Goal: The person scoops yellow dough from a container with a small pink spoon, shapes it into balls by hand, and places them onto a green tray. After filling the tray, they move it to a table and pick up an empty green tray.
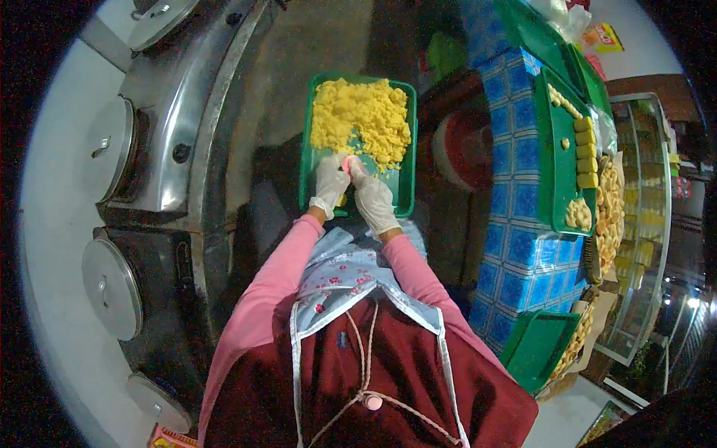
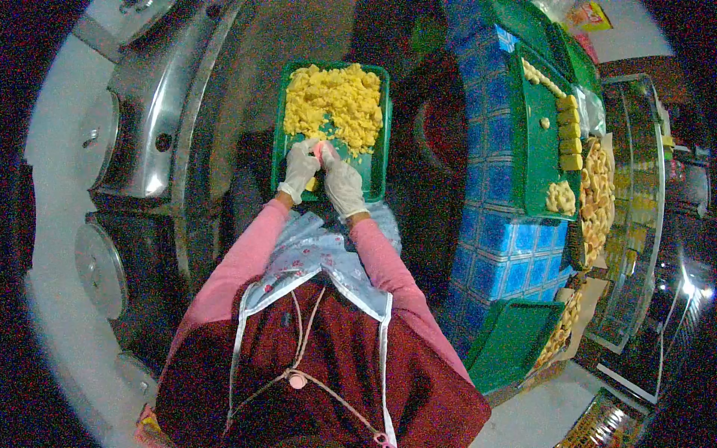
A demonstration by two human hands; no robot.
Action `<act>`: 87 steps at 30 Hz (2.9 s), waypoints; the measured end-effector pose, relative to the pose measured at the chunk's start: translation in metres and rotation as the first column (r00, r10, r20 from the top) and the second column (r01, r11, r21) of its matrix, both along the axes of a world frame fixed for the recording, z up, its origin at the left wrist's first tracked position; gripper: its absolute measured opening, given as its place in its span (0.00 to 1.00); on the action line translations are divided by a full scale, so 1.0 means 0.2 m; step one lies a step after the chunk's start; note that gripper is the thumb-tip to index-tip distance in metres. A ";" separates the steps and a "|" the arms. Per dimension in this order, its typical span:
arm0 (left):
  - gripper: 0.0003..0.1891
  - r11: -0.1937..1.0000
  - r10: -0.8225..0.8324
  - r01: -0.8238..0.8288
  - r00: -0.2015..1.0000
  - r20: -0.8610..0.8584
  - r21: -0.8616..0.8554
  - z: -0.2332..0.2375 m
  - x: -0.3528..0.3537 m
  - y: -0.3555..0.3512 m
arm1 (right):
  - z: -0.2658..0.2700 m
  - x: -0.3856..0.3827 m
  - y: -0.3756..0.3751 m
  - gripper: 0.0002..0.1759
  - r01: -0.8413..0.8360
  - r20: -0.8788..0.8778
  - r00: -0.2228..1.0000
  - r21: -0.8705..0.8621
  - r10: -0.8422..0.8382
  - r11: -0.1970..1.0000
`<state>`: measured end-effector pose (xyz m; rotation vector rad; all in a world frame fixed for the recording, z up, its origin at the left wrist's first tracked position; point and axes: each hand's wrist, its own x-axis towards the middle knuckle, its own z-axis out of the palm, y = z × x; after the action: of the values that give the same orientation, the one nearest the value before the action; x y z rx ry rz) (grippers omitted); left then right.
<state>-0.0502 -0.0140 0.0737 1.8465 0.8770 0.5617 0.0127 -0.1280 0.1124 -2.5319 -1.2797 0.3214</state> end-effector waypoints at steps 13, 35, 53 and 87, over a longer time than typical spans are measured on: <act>0.32 0.956 -0.018 0.015 1.000 -0.005 -0.294 -0.14 0.01 0.02 | 0.09 0.02 -0.11 0.18 -0.047 0.020 0.999 -0.050 0.048 0.998; 0.24 0.984 -0.180 0.179 0.978 -0.107 -0.015 -0.01 0.03 0.01 | 0.10 0.08 -0.20 0.19 -0.077 0.117 0.990 -0.056 0.083 0.995; 0.12 0.863 -0.187 0.297 0.939 -0.289 0.408 -0.04 -0.04 0.04 | -0.15 0.14 0.20 0.19 0.354 -0.287 0.910 0.159 -0.300 0.921; 0.13 0.803 -0.095 0.256 0.947 -0.308 0.538 -0.05 0.13 0.28 | 0.13 0.05 -0.21 0.23 0.035 0.303 0.953 -0.110 0.000 0.993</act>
<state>-0.0234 0.0426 0.0639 2.5794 0.7379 0.4960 0.0217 -0.1702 0.1381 -2.7697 -1.3786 -0.0018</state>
